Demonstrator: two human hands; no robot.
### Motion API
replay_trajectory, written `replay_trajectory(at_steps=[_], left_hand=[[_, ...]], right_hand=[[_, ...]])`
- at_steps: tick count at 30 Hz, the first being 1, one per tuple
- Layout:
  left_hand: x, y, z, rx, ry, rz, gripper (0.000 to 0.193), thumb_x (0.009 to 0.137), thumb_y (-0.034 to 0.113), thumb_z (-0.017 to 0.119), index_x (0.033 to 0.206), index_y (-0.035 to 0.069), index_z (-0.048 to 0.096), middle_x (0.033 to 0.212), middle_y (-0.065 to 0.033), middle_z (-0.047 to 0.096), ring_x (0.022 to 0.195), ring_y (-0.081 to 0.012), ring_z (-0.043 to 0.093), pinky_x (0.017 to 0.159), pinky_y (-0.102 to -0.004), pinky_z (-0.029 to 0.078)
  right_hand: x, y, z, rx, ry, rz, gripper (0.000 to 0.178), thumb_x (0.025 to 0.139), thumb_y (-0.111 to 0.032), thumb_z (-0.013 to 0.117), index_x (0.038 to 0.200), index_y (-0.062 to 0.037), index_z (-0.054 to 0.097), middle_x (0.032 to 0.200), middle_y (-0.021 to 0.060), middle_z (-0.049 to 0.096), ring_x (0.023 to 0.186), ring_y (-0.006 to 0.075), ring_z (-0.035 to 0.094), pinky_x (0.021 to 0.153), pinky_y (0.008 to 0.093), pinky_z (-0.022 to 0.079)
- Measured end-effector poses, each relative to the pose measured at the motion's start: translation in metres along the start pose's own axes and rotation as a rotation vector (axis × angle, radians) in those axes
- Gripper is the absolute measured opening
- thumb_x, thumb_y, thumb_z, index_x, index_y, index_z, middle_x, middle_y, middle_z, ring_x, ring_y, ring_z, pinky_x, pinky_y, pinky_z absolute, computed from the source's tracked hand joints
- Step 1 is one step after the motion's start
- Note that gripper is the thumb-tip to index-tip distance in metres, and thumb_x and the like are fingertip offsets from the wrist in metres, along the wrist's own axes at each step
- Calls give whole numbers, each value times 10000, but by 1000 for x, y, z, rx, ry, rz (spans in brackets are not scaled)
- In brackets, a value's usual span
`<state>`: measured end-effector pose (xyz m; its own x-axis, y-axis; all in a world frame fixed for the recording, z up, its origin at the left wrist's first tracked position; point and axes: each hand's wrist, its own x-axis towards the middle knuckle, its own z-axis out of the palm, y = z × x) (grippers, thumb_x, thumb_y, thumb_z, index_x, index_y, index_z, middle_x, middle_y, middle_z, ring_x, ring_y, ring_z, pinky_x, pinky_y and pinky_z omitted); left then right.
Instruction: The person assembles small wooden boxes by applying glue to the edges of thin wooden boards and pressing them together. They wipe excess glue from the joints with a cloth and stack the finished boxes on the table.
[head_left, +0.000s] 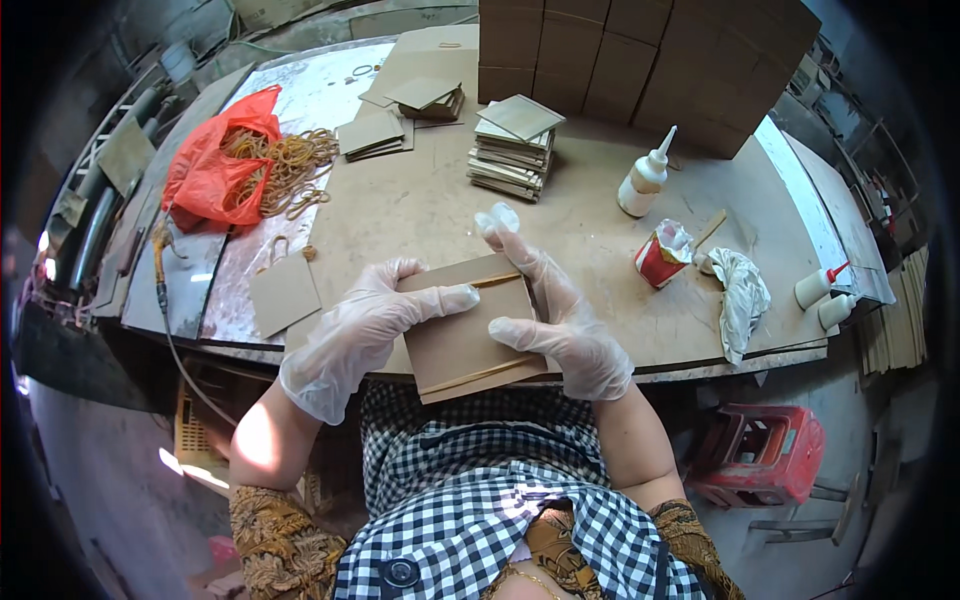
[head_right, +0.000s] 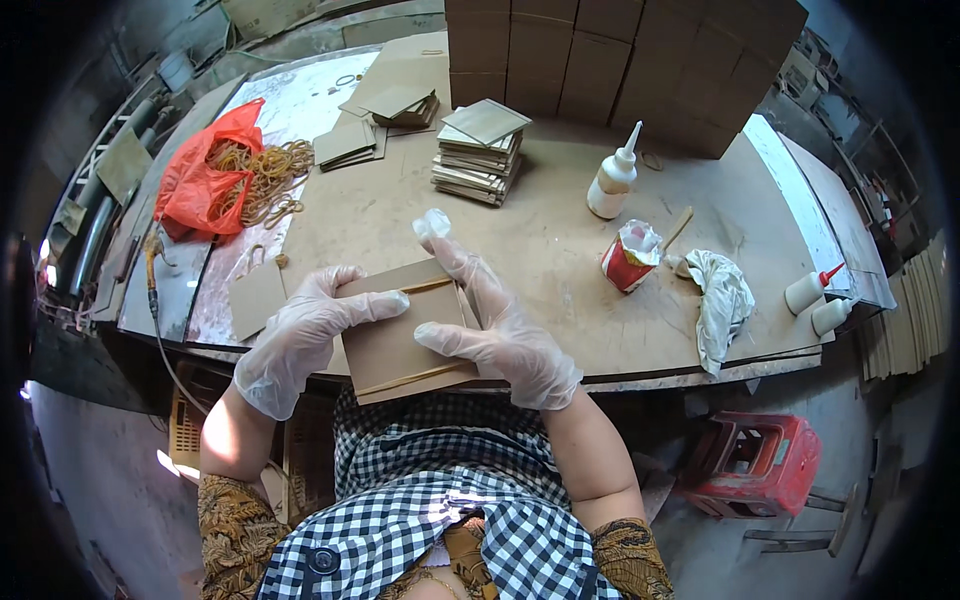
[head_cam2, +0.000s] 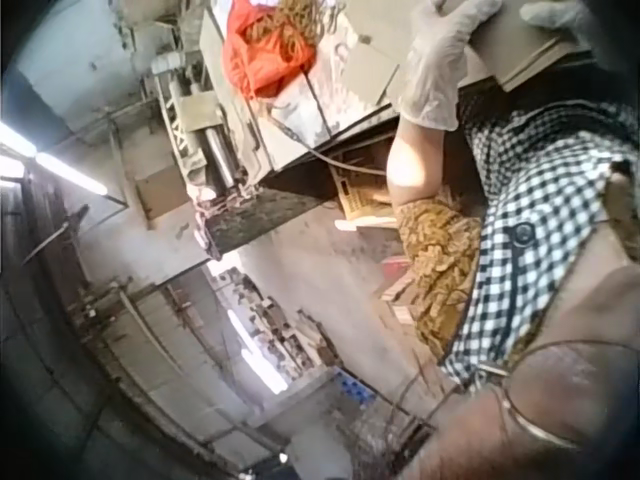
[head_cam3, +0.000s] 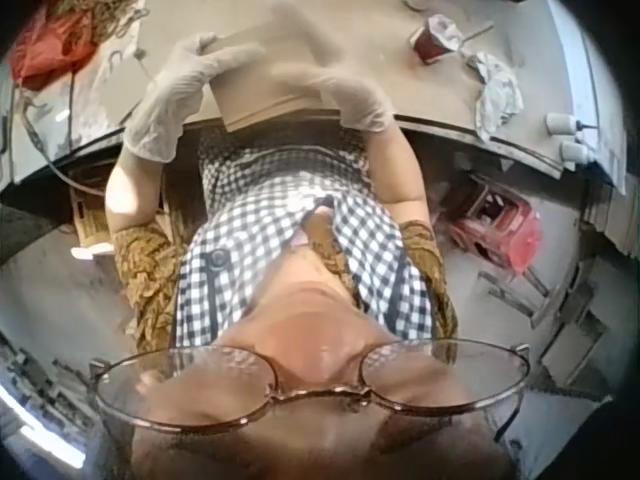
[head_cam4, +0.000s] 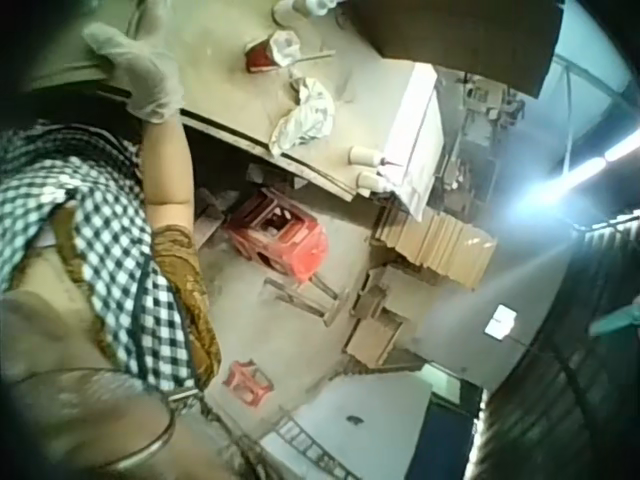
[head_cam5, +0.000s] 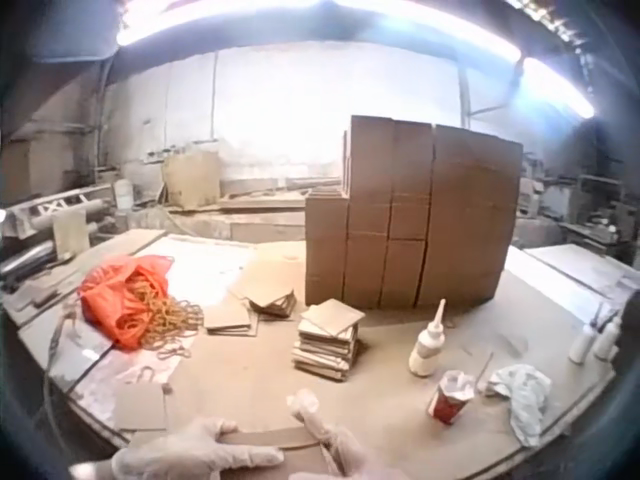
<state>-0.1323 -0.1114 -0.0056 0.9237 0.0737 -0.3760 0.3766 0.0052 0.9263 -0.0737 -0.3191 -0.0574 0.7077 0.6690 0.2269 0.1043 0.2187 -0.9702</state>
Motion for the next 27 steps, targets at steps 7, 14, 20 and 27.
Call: replay_trajectory(at_steps=[7, 14, 20, 27], left_hand=[[21, -14, -5, 13, 5, -10, 546, 761, 257, 848, 1148, -53, 619, 1010, -122, 684, 904, -162, 649, 827, -247, 499], [25, -8, -3, -2, 15, -72, 711, 749, 285, 861, 1248, -102, 534, 1063, -144, 667, 946, -166, 648, 854, -259, 508], [28, -10, 0, 51, 102, -69, 863, 744, 334, 861, 1317, -160, 446, 1124, -225, 635, 980, -226, 651, 901, -263, 495], [33, -12, -5, 54, 43, -135, 837, 742, 298, 869, 1368, -74, 457, 1208, -190, 604, 1075, -198, 609, 924, -289, 490]], right_hand=[[13, 11, -6, 305, 18, 43, 630, 962, -117, 613, 1529, -114, 339, 1434, 88, 454, 1359, 162, 391, 1128, 317, 314], [35, 30, -8, 407, 237, 115, 407, 1023, -213, 535, 1393, -46, 505, 1267, 116, 619, 1184, 175, 572, 1032, 324, 446], [25, 60, -21, 445, 529, -40, 342, 1037, -269, 493, 1214, 4, 600, 1168, 156, 667, 1064, 246, 649, 962, 377, 503], [-61, 42, -87, -200, 1029, -229, 273, 1031, -211, 490, 1032, -7, 671, 983, 103, 704, 862, 208, 672, 811, 332, 532]])
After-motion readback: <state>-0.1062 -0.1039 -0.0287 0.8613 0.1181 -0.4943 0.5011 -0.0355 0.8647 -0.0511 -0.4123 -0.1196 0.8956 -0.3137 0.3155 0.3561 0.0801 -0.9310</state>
